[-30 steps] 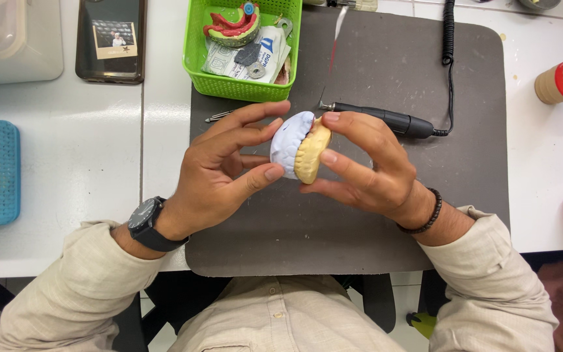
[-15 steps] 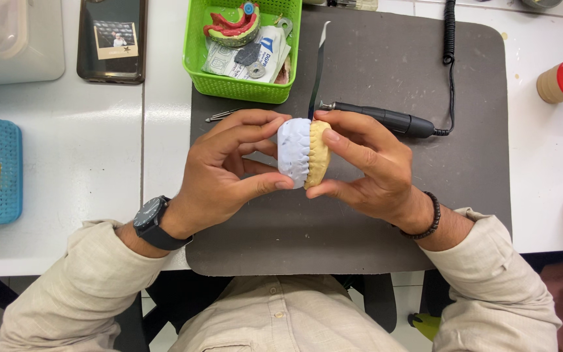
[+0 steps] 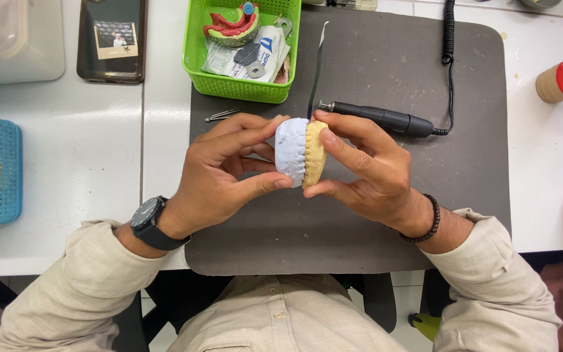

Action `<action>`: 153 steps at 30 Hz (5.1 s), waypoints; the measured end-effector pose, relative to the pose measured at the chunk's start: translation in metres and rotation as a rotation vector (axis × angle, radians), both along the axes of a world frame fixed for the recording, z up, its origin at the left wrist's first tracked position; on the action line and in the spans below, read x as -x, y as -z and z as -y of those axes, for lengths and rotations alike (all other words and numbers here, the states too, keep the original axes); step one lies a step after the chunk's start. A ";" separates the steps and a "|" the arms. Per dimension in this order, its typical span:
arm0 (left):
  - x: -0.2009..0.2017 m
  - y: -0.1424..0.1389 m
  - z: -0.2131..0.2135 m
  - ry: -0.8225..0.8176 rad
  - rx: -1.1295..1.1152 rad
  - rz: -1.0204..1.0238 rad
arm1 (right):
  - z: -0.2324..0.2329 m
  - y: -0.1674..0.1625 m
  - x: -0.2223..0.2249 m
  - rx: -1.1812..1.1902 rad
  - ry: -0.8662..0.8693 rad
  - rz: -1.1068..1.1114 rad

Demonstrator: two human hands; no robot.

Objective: The person wipes a dental model with a tissue, places a red-and-white articulating film strip between the upper and lower denture models, presses the models together by hand to mark contact points, and repeatedly separates and re-seats the models while checking the tooth contacts. They then use a small hand tool on the denture teeth and re-test the fit.

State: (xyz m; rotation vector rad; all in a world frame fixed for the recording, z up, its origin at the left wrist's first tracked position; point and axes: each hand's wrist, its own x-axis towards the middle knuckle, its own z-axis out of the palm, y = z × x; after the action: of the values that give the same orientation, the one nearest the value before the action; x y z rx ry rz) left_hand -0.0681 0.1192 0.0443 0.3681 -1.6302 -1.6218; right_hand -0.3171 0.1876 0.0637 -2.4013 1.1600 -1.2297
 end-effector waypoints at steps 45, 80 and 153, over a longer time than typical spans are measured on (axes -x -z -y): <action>-0.008 -0.003 -0.001 0.131 -0.041 -0.113 | -0.014 -0.001 0.014 0.180 -0.151 -0.242; -0.007 0.002 -0.001 0.079 -0.083 -0.073 | -0.010 -0.005 0.004 0.140 -0.119 -0.173; 0.052 0.028 -0.014 0.010 0.655 0.490 | 0.044 0.052 0.037 -1.168 -0.221 1.164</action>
State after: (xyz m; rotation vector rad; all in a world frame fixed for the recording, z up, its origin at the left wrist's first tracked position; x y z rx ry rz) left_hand -0.1206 0.1335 0.0167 0.4259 -2.4164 -0.9503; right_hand -0.3537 0.1432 0.0114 -0.6990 0.7646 -1.0710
